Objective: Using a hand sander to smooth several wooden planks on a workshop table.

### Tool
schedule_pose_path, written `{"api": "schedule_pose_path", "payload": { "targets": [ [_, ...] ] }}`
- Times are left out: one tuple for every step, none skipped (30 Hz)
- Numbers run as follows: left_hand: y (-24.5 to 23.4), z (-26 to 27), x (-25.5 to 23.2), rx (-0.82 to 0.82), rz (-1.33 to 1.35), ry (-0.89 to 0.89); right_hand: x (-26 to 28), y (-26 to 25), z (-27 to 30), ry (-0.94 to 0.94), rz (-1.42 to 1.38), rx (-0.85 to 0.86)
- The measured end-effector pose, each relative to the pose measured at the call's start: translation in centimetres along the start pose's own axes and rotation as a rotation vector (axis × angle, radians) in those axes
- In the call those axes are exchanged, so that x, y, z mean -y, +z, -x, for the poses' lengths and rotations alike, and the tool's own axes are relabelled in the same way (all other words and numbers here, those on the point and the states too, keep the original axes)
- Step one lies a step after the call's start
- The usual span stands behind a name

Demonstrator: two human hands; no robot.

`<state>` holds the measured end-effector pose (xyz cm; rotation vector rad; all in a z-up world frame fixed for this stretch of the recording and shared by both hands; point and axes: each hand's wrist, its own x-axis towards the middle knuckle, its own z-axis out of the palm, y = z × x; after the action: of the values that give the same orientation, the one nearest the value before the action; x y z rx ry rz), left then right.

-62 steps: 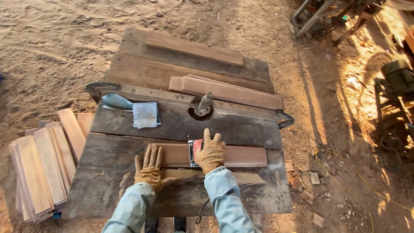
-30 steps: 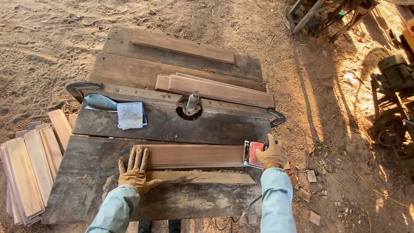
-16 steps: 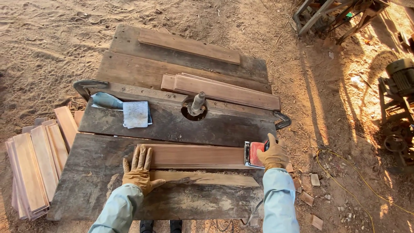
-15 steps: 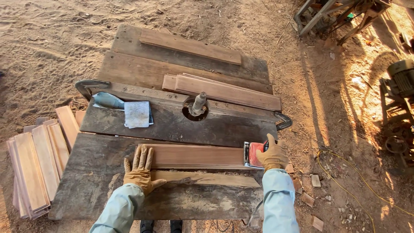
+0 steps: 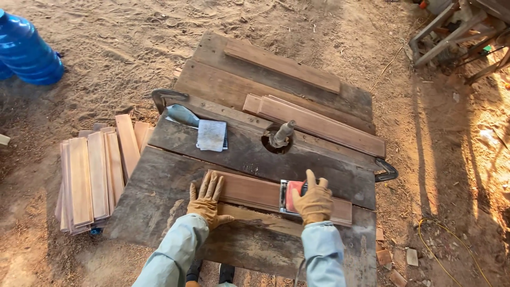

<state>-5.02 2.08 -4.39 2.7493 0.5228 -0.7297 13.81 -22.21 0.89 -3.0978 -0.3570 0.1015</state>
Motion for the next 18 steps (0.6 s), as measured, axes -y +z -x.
{"api": "schedule_pose_path", "payload": {
  "targets": [
    [0.3, -0.1, 0.1, -0.017, 0.013, 0.012, 1.3, -0.1, 0.2, -0.011, -0.011, 0.015],
    [0.3, -0.1, 0.1, -0.018, 0.014, 0.010, 2.8, -0.6, 0.6, -0.013, -0.011, 0.014],
    [0.4, -0.1, 0.1, -0.030, 0.023, 0.017, 4.3, -1.2, 1.0, -0.021, -0.019, 0.052],
    [0.4, -0.1, 0.1, -0.043, 0.032, 0.023, 5.8, -1.7, 1.4, -0.030, -0.026, 0.090],
    [0.4, -0.1, 0.1, -0.045, 0.034, 0.020, 6.8, -1.3, 1.7, -0.034, -0.025, 0.089],
    [0.4, -0.1, 0.1, -0.046, 0.042, 0.022, 7.8, -0.8, 2.0, -0.063, -0.025, 0.071],
    [0.4, 0.0, 0.2, -0.048, 0.049, 0.023, 8.8, -0.3, 2.4, -0.092, -0.026, 0.053],
    [0.6, -0.1, 0.2, -0.048, 0.051, 0.021, 10.0, -0.7, 2.8, -0.095, -0.025, 0.054],
    [0.7, -0.2, 0.2, -0.055, 0.057, 0.024, 11.1, -1.2, 3.2, -0.117, -0.025, 0.041],
    [0.9, -0.3, 0.3, -0.061, 0.061, 0.028, 12.3, -1.6, 3.6, -0.137, -0.027, 0.028],
    [1.1, -0.3, 0.3, -0.061, 0.062, 0.026, 13.2, -1.6, 3.9, -0.139, -0.027, 0.029],
    [1.3, -0.4, 0.4, -0.070, 0.073, 0.029, 14.0, -1.6, 4.2, -0.141, -0.027, 0.059],
    [1.6, -0.5, 0.5, -0.080, 0.084, 0.032, 14.9, -1.7, 4.5, -0.143, -0.027, 0.090],
    [1.5, -0.5, 0.4, -0.080, 0.084, 0.032, 15.3, -1.8, 4.7, -0.144, -0.027, 0.090],
    [1.5, -0.4, 0.4, -0.074, 0.090, 0.032, 15.7, -2.0, 4.9, -0.156, -0.019, 0.105],
    [1.4, -0.4, 0.4, -0.070, 0.096, 0.031, 16.1, -2.2, 5.1, -0.170, -0.012, 0.120],
    [1.3, -0.3, 0.5, -0.072, 0.097, 0.029, 16.2, -2.1, 5.1, -0.172, -0.012, 0.119],
    [1.2, -0.3, 0.5, -0.063, 0.095, 0.029, 16.2, -2.0, 5.1, -0.170, -0.009, 0.140]
  ]
}}
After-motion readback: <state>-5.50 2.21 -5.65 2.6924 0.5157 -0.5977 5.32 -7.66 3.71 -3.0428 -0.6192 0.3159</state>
